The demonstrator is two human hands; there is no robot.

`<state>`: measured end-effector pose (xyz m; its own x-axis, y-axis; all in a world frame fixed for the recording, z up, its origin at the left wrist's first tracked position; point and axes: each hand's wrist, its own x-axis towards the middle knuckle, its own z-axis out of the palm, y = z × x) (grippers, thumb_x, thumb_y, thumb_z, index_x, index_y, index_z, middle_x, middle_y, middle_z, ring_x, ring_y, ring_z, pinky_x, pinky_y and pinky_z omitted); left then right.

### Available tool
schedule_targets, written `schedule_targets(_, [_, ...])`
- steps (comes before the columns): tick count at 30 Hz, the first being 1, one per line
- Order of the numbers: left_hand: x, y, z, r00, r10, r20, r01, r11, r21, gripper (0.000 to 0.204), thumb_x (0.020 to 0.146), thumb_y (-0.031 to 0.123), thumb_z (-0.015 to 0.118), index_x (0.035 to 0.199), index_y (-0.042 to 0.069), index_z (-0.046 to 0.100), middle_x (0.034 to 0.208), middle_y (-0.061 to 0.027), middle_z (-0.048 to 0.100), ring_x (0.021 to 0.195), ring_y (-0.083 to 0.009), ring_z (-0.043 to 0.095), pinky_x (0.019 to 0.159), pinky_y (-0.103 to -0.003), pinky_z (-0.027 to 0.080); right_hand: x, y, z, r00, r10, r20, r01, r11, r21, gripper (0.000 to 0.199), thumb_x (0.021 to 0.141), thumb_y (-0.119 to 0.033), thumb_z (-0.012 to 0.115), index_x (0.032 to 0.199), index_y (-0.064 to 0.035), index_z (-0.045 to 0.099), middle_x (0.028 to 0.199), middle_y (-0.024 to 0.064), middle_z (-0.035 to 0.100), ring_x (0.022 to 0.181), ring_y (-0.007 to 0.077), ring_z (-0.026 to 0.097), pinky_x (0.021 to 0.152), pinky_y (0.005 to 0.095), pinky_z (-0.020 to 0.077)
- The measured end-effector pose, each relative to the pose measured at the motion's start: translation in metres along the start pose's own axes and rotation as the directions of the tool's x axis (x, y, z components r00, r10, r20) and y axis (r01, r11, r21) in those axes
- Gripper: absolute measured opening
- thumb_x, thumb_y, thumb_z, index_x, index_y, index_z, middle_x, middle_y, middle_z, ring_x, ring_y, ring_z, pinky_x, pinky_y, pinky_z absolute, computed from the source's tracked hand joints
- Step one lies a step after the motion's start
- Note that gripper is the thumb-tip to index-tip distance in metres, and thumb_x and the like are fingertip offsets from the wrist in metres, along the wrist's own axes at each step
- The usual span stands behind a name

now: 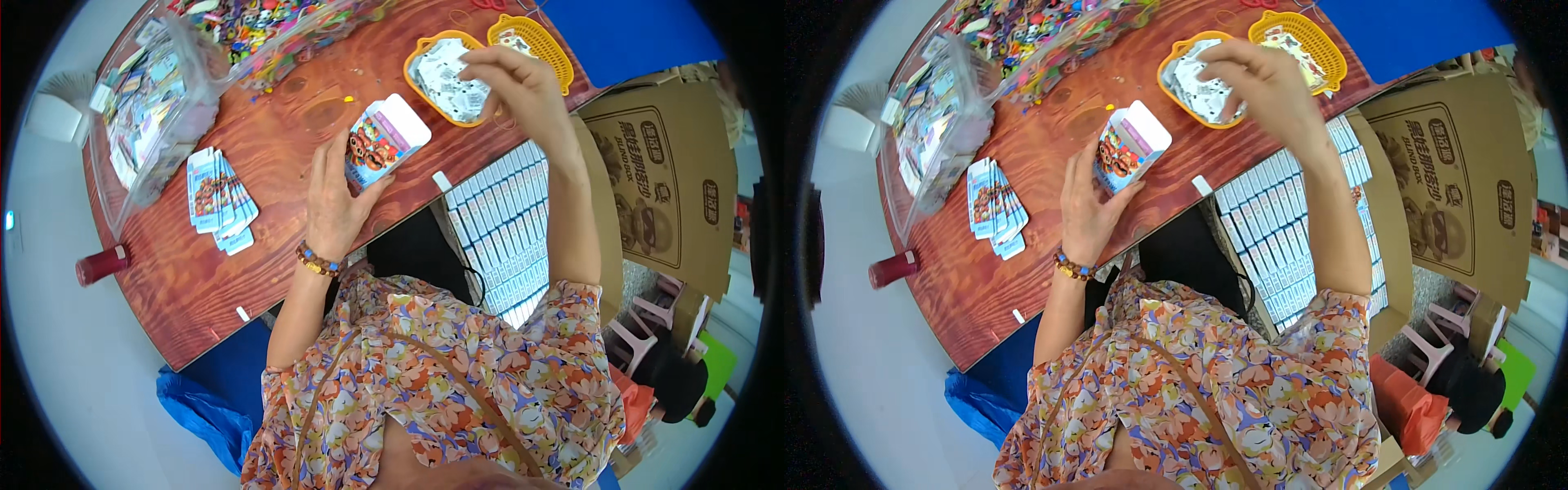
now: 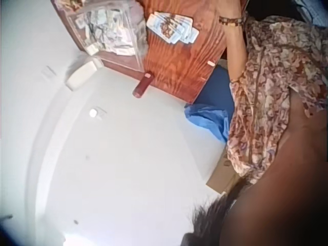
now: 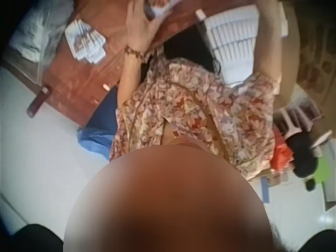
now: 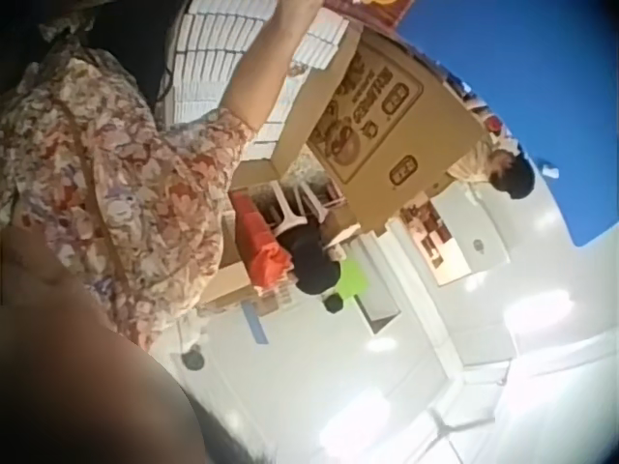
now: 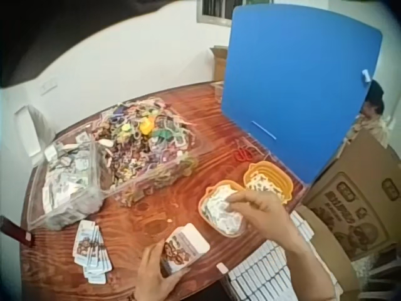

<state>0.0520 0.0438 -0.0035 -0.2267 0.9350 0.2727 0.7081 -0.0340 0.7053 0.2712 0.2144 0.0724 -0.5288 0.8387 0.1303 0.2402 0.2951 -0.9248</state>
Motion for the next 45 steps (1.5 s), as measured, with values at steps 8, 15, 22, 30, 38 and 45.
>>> schedule_targets(8, [0.004,0.013,0.016,0.994,0.041,0.104,-0.04,0.999,-0.012,0.078,0.072,0.018,0.087,0.136,-0.004,0.048,0.122,-0.022,0.057,0.111,-0.0386,0.058,0.093,-0.043,0.051,0.011,0.053,-0.019,0.991,0.098,0.091,0.001,0.676,-0.737,0.018,0.084,-0.021,0.069,0.095,-0.0074,0.068,0.085,0.0088,0.069,0.077,0.0231,0.066,0.069,0.0354,0.0509])
schedule_targets(15, [0.004,0.01,0.014,0.994,-0.005,0.109,0.004,1.0,0.012,0.079,0.072,0.021,0.087,0.136,-0.004,0.048,0.121,-0.022,0.057,0.109,-0.0385,0.059,0.092,-0.044,0.051,0.023,0.063,-0.023,0.962,0.154,0.226,0.059,0.69,-0.721,0.012,0.084,-0.016,0.066,0.091,-0.0055,0.066,0.079,0.0096,0.067,0.071,0.0251,0.064,0.064,0.0371,0.0489])
schedule_targets(22, [0.004,0.004,0.011,0.994,-0.006,0.109,0.005,1.0,0.01,0.08,0.072,0.024,0.087,0.136,-0.004,0.048,0.119,-0.0223,0.057,0.108,-0.0387,0.06,0.09,-0.044,0.052,0.026,0.053,-0.031,0.929,0.316,0.193,-0.226,0.898,-0.378,0.01,0.087,-0.012,0.063,0.092,-0.0038,0.065,0.073,0.0061,0.064,0.066,0.0185,0.059,0.061,0.0341,0.0475])
schedule_targets(30, [0.004,0.005,0.012,0.992,-0.011,0.124,0.009,1.0,0.011,0.08,0.072,0.024,0.087,0.136,-0.004,0.048,0.12,-0.0223,0.057,0.107,-0.0392,0.061,0.09,-0.044,0.052,0.027,0.043,-0.01,0.932,0.201,0.302,0.139,0.571,-0.809,0.014,0.085,-0.019,0.062,0.089,-0.0065,0.066,0.087,0.0104,0.071,0.082,0.0265,0.068,0.075,0.0413,0.0524])
schedule_targets(38, [0.007,0.004,0.009,0.99,-0.044,0.137,0.047,0.999,-0.014,0.079,0.072,0.024,0.087,0.136,-0.004,0.048,0.116,-0.0215,0.057,0.104,-0.0384,0.06,0.088,-0.044,0.052,0.028,0.064,-0.034,0.944,0.247,0.217,-0.156,0.917,-0.367,0.013,0.093,-0.016,0.066,0.096,-0.0039,0.07,0.077,0.0018,0.065,0.061,0.0076,0.059,0.056,0.0239,0.049])
schedule_targets(45, [0.01,0.007,0.01,0.991,-0.024,0.134,0.024,1.0,-0.002,0.08,0.072,0.024,0.087,0.136,-0.003,0.049,0.116,-0.022,0.057,0.104,-0.0382,0.061,0.088,-0.045,0.052,0.032,0.082,-0.039,0.975,0.181,0.132,-0.171,0.981,-0.087,0.015,0.094,-0.018,0.068,0.102,-0.0052,0.07,0.074,0.0,0.064,0.054,0.0013,0.053,0.046,0.0168,0.0393])
